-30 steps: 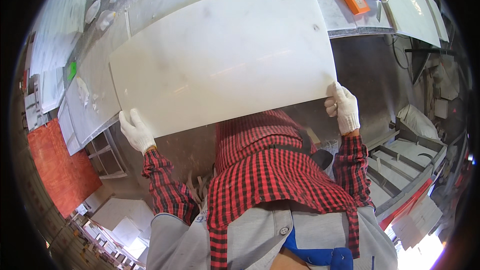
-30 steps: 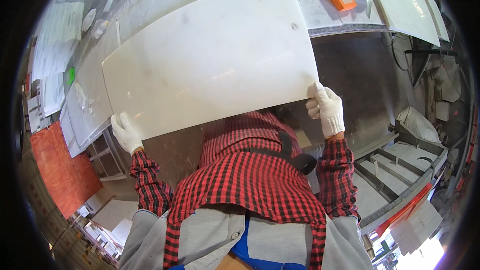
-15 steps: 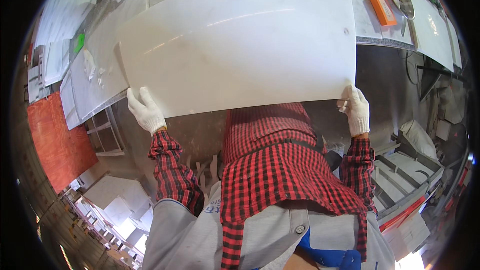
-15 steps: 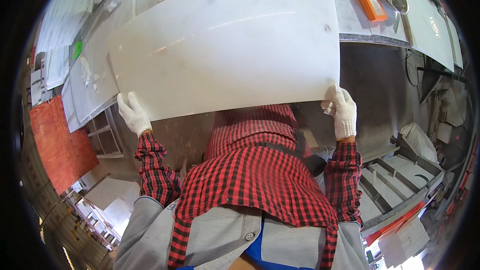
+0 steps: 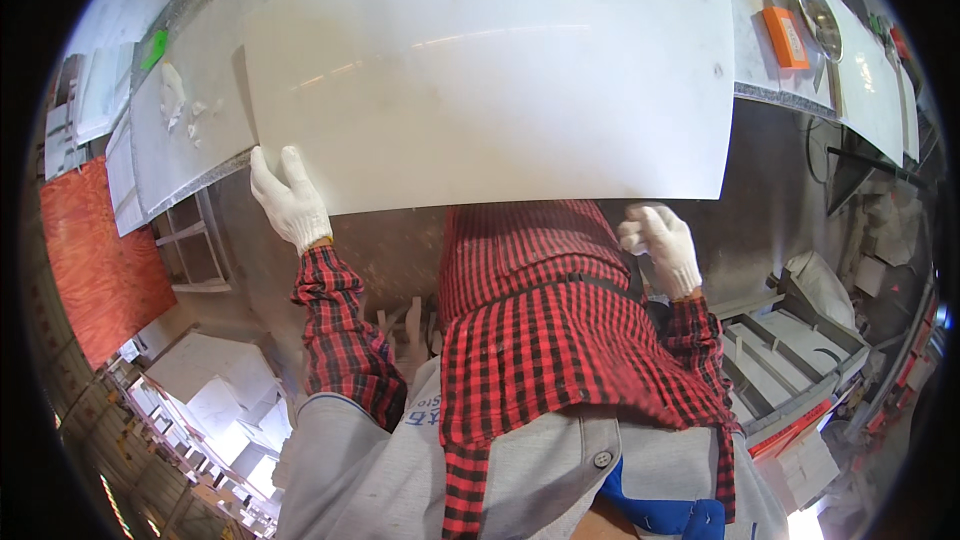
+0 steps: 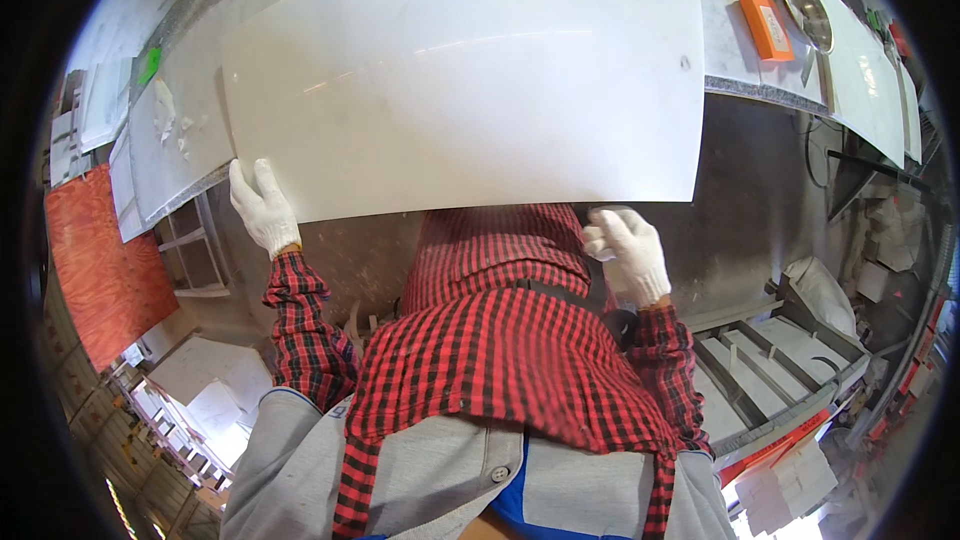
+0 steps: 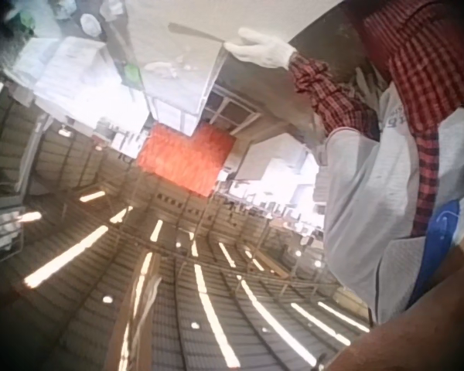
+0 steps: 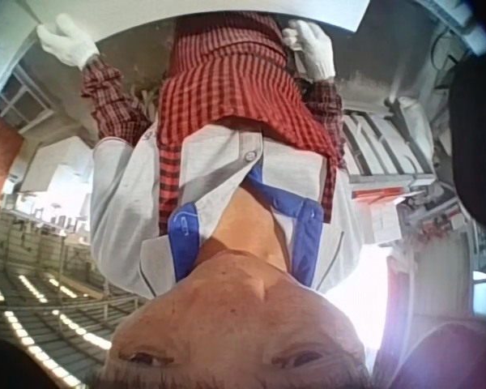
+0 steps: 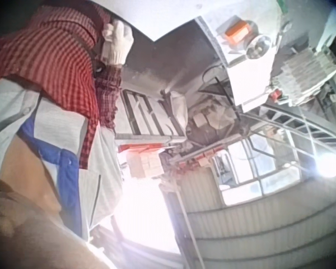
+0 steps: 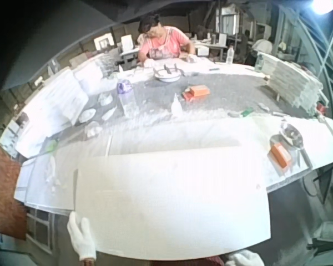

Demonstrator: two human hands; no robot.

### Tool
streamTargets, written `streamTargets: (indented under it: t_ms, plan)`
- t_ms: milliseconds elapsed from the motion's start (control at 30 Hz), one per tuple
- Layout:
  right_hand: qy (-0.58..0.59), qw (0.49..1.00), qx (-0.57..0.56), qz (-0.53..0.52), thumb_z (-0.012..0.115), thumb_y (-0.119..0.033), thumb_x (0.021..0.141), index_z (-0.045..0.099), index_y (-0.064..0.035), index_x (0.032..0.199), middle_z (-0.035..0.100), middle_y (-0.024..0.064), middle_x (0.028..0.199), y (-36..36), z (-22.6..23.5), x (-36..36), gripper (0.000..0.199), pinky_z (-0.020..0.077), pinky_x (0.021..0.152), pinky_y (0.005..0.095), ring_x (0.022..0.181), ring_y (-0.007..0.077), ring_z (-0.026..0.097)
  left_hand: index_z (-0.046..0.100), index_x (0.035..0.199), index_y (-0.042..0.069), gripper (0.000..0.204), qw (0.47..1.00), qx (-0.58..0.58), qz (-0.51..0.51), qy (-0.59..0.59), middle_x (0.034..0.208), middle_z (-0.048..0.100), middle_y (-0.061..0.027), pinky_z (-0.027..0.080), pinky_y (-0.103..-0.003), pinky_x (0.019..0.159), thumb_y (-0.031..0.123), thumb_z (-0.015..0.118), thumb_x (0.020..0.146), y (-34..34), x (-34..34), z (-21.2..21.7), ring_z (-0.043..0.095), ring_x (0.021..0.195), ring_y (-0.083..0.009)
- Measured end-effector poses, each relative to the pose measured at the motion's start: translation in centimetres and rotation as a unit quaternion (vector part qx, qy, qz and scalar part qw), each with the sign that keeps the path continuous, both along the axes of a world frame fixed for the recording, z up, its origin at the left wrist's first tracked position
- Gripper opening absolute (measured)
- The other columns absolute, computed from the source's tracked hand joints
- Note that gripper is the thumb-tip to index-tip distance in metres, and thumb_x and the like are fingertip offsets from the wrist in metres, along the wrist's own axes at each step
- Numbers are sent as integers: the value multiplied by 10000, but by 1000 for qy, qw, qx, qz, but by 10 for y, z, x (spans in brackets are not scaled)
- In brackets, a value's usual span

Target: The person smooths a large white plastic sheet on a workbench, then uses a metal scraper to remove burrs from its edges. They flip the sheet and use an orange sanding block to smooth the edges further, repeating the process on multiple sides.

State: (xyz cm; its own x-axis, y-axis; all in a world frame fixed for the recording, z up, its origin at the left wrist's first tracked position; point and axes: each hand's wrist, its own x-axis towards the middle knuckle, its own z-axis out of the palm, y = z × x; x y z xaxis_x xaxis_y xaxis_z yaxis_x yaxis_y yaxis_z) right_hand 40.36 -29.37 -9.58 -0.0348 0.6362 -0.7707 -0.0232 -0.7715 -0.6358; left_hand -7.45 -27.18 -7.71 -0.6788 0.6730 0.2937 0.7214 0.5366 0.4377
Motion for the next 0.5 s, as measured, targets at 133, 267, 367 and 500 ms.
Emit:
streamTargets:
  t_ms: [133,267,367,500]
  plan:
    - [12,1000,-12,25,669,-294,947,630,87,1177,711,124,924,6,13,-35,447,493,704,260,775,137,647,460,1454,95,550,1000,-1,-15,19,1425,521,-180,428,-455,1065,428,528,1022,-4,-7,-1,505,1311,-356]
    - [21,996,-6,83,681,-314,940,664,59,1129,708,121,926,15,14,-49,419,489,696,267,770,138,632,453,1463,104,506,1000,-22,-8,15,1435,527,-169,440,-447,1054,384,481,1042,-4,-11,5,517,1308,-348]
    - [29,991,26,126,663,-352,949,690,49,1104,717,116,926,15,19,-60,431,500,699,269,794,150,647,466,1460,109,483,999,-34,1,-5,1432,540,-159,443,-438,1051,357,466,1046,-3,-11,15,524,1307,-341]
    - [-155,918,141,336,639,-363,935,731,-12,1066,739,129,978,17,52,-59,386,549,781,312,877,239,699,490,1450,118,451,999,-32,-9,-12,1415,560,-153,440,-427,1057,322,459,1049,-10,-16,12,535,1298,-340]
